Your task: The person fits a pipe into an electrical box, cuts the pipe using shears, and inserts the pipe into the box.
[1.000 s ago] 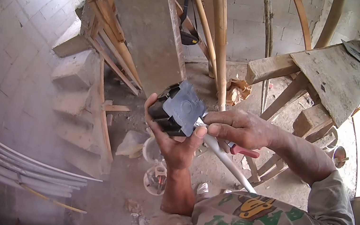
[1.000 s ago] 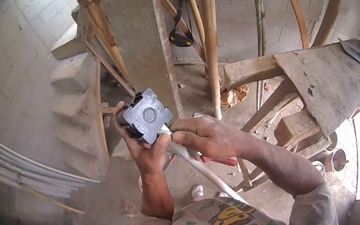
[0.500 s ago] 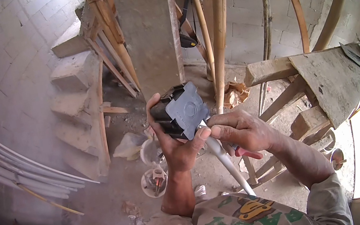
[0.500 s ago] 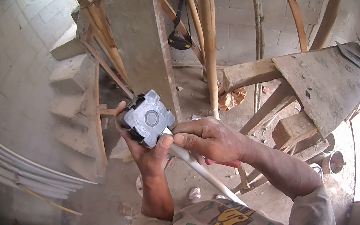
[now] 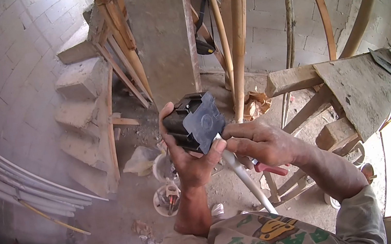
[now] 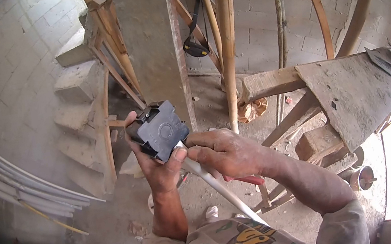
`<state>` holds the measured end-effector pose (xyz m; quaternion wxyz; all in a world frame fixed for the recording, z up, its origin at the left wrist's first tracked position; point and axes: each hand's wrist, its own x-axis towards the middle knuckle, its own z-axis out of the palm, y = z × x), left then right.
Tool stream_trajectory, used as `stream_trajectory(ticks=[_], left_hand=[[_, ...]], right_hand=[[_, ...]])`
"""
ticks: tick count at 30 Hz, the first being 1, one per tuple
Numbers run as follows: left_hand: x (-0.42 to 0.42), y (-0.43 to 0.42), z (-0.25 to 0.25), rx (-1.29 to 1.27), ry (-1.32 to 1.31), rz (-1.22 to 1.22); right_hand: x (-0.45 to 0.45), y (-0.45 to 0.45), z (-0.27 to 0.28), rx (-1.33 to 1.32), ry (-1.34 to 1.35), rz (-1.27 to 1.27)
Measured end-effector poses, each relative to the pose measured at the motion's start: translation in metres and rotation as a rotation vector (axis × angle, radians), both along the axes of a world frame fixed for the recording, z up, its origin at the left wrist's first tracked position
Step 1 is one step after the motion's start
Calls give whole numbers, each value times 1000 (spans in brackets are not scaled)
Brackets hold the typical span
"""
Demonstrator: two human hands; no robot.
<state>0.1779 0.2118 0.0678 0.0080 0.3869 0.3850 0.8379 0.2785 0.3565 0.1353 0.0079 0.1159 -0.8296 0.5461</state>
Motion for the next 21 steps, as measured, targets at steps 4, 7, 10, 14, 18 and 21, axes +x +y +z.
stream_trajectory(ticks=[4, 7, 10, 14, 18, 21], left_hand=[[2, -2, -1, 2, -35, 35], [1, -3, -2, -52, -10, 128], [7, -2, 2, -4, -82, 134], [7, -2, -1, -7, -97, 159], [10, -1, 3, -6, -146, 160], [10, -1, 2, -15, -150, 185]], right_hand=[[0, -8, 3, -37, -146, -61], [-4, -8, -2, -15, -117, -51], [-6, -9, 3, 3, -143, -51], [-12, -10, -3, 4, -116, -52], [-13, -13, 6, -8, -208, -82], [-17, -12, 2, 18, -125, -53]])
